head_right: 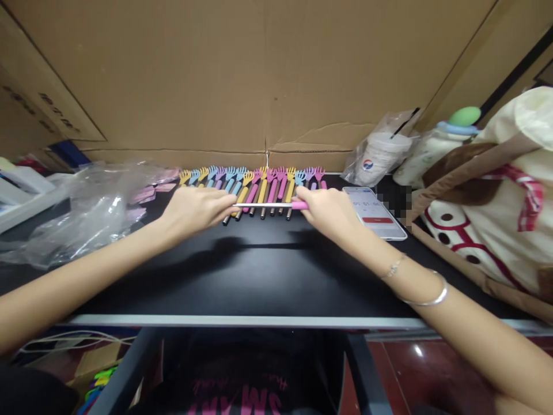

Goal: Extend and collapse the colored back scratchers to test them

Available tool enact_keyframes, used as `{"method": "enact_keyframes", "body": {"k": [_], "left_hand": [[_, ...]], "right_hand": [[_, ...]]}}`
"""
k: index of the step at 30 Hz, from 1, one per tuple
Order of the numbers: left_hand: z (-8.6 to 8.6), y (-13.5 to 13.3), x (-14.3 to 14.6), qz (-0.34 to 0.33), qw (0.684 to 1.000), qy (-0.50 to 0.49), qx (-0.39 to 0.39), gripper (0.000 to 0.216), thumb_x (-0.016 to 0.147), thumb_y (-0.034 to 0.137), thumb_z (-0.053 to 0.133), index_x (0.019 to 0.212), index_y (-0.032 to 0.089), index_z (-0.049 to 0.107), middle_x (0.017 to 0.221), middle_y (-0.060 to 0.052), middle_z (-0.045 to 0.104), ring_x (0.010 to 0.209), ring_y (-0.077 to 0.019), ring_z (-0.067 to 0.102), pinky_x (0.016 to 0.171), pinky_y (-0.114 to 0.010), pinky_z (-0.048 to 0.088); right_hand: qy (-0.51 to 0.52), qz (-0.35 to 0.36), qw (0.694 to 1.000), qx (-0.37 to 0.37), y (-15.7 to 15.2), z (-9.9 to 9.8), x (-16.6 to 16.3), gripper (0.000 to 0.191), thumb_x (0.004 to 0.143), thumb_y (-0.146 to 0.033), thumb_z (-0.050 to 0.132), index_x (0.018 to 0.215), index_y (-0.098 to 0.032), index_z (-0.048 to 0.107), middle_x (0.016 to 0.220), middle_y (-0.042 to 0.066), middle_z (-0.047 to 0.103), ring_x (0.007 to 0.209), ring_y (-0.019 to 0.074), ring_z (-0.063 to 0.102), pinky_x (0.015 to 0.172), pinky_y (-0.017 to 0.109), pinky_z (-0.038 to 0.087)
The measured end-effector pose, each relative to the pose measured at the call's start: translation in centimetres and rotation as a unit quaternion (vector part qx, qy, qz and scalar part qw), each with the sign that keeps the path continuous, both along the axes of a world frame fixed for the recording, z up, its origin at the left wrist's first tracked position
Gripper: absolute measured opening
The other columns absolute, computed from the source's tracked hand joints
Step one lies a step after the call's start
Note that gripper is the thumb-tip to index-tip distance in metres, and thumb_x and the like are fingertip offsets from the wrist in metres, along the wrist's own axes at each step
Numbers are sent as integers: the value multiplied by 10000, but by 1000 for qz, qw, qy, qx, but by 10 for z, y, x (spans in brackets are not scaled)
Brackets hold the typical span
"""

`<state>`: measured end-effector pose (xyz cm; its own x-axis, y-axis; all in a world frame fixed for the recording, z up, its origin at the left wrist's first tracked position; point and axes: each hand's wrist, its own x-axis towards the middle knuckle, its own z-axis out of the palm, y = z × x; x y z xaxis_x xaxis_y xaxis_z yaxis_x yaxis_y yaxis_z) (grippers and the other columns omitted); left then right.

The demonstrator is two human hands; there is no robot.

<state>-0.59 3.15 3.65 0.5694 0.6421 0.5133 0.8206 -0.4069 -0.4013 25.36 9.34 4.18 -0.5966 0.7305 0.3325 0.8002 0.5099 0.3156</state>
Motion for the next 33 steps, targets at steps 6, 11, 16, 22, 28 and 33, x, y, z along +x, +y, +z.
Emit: {"method": "enact_keyframes", "body": {"k": [6,11,16,22,28,33], "left_hand": [[0,-5,24,-3,1000,-26,-15,378,970,411,403,754,175,605,615,-18,608,546,-137,577,444,-269,148],[2,-4,27,-36,999,-17,0,395,984,420,358,792,169,597,644,-21,609,565,-143,584,450,-269,166],[1,-10,27,-61,998,-5,28,367,985,383,369,767,167,570,603,-8,573,557,-132,569,449,-267,180],[7,-18,-5,-30,998,31,49,341,976,356,394,734,185,560,635,-15,592,591,-138,562,459,-274,207],[16,-18,-89,63,996,48,47,404,981,433,332,720,220,555,662,-20,593,625,-147,509,479,-283,238],[14,-34,-160,85,992,37,86,429,984,406,317,640,197,465,562,11,464,583,-126,393,484,-265,190]], "right_hand": [[-4,15,1000,-27,-20,11,-19,227,918,-350,421,872,-201,586,719,40,660,569,158,549,499,258,150],[-7,91,996,17,-28,7,-29,240,921,-319,400,887,-181,594,789,46,672,564,138,544,498,264,134],[-20,126,991,43,-35,-1,-36,311,948,-340,345,859,-176,593,723,29,656,499,117,505,483,258,101],[-52,113,988,93,-22,3,-9,360,939,-325,300,794,-173,593,645,39,610,489,115,460,479,268,97],[-70,-51,995,44,23,18,68,371,889,-452,374,736,-181,574,705,92,633,562,130,469,501,275,133],[-81,-96,986,107,57,12,151,351,884,-436,344,697,-196,518,698,94,622,599,145,498,509,267,175]]}}
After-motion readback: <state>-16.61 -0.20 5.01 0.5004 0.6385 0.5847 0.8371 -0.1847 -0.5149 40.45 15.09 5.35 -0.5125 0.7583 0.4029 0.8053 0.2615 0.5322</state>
